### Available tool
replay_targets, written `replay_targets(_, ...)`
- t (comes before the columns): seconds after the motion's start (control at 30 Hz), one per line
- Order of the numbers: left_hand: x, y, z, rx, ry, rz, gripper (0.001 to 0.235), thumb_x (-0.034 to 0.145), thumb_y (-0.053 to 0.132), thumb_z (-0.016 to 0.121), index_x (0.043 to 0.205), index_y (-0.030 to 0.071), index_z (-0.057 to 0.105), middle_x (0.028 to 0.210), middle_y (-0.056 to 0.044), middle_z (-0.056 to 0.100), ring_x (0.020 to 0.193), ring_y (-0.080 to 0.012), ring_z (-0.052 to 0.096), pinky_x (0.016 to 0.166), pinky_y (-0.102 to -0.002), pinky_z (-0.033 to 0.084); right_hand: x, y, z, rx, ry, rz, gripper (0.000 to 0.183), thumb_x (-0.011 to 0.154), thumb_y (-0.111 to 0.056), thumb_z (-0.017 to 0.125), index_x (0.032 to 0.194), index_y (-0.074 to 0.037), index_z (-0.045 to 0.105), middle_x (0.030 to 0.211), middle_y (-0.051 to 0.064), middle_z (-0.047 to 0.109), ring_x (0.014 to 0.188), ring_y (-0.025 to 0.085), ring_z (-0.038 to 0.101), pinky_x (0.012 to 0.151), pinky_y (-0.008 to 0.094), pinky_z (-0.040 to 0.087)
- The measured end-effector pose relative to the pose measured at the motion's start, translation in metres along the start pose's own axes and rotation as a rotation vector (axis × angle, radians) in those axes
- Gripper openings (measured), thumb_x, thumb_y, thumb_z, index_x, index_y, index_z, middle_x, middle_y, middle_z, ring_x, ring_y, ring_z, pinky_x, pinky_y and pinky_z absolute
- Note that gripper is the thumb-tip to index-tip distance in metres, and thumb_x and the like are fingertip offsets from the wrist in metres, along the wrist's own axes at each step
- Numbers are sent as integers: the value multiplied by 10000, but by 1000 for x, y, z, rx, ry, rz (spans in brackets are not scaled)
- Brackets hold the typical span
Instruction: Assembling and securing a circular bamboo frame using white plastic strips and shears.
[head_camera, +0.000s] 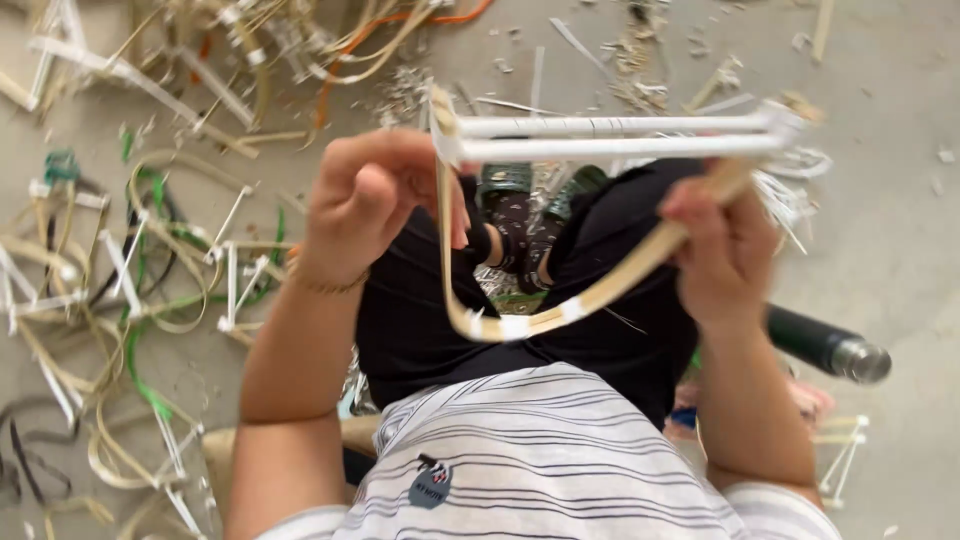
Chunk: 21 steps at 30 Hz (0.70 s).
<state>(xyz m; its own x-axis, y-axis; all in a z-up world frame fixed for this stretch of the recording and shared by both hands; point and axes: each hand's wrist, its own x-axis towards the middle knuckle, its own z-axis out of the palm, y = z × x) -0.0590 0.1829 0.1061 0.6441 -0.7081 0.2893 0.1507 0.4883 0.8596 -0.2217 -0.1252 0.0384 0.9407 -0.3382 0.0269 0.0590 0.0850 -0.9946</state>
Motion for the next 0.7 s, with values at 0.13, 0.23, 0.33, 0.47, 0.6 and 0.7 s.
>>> replay_targets(0.13, 47, -14, 36, 208, -143, -119, 408, 1103, 405, 534, 1259, 57, 679, 1011, -39, 735, 943, -137, 749, 846, -294, 646, -1, 11, 23, 64, 24, 3, 407, 1139, -254, 505, 1485, -40, 483, 1000, 10, 663, 689, 16, 490, 590, 163, 394)
replay_targets(0.23, 76, -59, 57, 703, -98, -255, 404, 1091, 283, 563, 1400, 29, 616, 1161, -65, 677, 1009, -148, 671, 868, -259, 591, -5, 16, 36, 69, 25, 24, 396, 1145, -256, 487, 1477, -40, 500, 989, -2, 638, 720, 32, 501, 618, 182, 410)
replay_targets(0.33, 86, -98, 75, 875, -266, -44, 426, 1020, 163, 658, 1408, -9, 617, 1350, -142, 567, 1264, -232, 577, 1082, -328, 481, -15, 27, 37, 74, -16, 58, 360, 1147, -229, 489, 1450, -39, 533, 971, -2, 598, 758, 50, 503, 654, 206, 421)
replay_targets(0.47, 85, -109, 90, 332, -121, -478, 250, 1050, 123, 588, 1253, -14, 638, 1328, -118, 590, 1179, -200, 630, 1022, -309, 536, -15, -2, 8, -163, -123, -47, 246, 1118, -182, 551, 1301, -25, 600, 988, 53, 653, 850, 106, 619, 761, 261, 524)
replay_targets(0.6, 80, -72, 71, 100, -62, -474, 187, 1089, 123, 601, 1203, -25, 587, 1134, -194, 660, 862, -277, 716, 804, -438, 634, -15, 8, -78, -279, -23, -81, 270, 1126, -138, 606, 1364, -10, 618, 1241, 91, 697, 1028, 115, 724, 936, 285, 593)
replay_targets(0.7, 63, -62, 33, 198, -107, -488, 176, 1172, 160, 554, 1226, -8, 548, 818, -125, 628, 659, -215, 631, 669, -388, 592, -30, 73, -147, -169, 354, 136, 215, 1141, -159, 607, 1308, -36, 665, 1101, 23, 695, 955, 93, 686, 882, 279, 593)
